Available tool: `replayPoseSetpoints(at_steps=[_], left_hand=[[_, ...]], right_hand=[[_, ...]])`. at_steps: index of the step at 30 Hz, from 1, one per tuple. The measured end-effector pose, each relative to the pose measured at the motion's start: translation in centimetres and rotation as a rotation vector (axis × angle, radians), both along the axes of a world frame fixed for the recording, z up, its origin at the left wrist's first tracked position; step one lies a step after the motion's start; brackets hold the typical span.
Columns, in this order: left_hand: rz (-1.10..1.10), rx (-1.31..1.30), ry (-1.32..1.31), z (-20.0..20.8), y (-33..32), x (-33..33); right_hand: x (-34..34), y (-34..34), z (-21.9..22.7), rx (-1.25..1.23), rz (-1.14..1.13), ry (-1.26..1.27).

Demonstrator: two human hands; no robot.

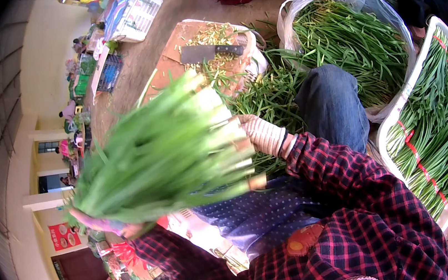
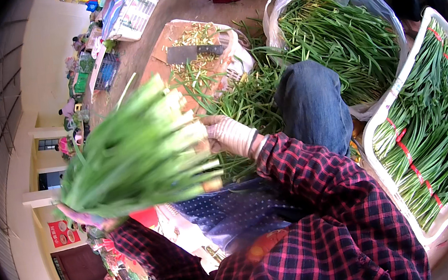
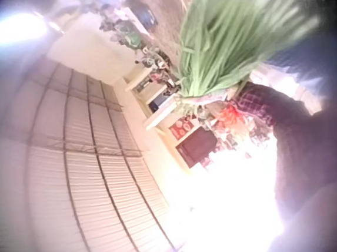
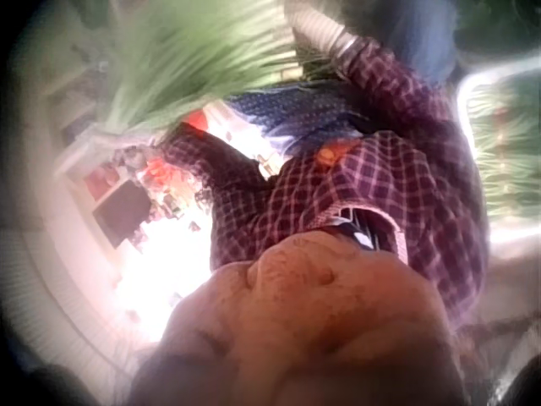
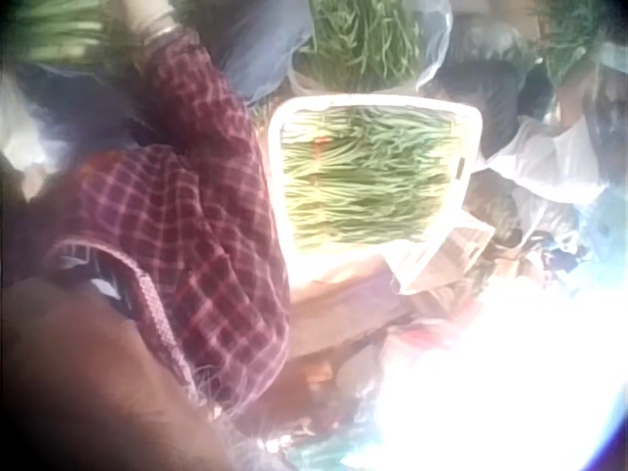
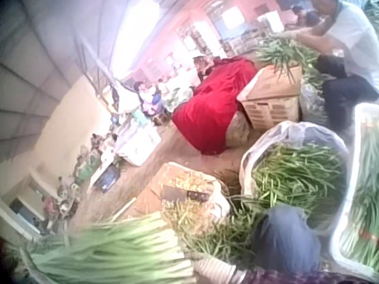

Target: The person cuts the roots of green onions using a knife, then gathers and aligns them into a bunch before tying them with a red tie.

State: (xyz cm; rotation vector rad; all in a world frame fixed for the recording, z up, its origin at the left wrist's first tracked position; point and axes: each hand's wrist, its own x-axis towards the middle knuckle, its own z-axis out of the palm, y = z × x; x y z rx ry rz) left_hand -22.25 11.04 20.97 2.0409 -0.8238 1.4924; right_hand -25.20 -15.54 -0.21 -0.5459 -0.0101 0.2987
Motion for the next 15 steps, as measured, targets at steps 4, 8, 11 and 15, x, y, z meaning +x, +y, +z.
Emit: replayPoseSetpoints(at_steps=[4, 8, 11, 15], left_hand=[[-0.033, -0.744, 0.552, -4.9, 3.7, -6.1], [-0.367, -1.111, 0.775, -10.1, 12.1, -11.4], [-0.421, -1.299, 0.768, -13.0, 13.1, -15.2], [-0.425, -1.330, 0.662, -17.0, 15.9, -17.5]], right_hand=[[-2.4, 1.6, -1.5, -0.356, 0.069, 0.062], [-6.1, 3.1, -3.0, -0.906, 0.230, -0.159], [-7.2, 1.6, -3.9, -1.098, 0.176, -0.302], [-4.8, -0.2, -0.3, -1.520, 0.059, -0.363]])
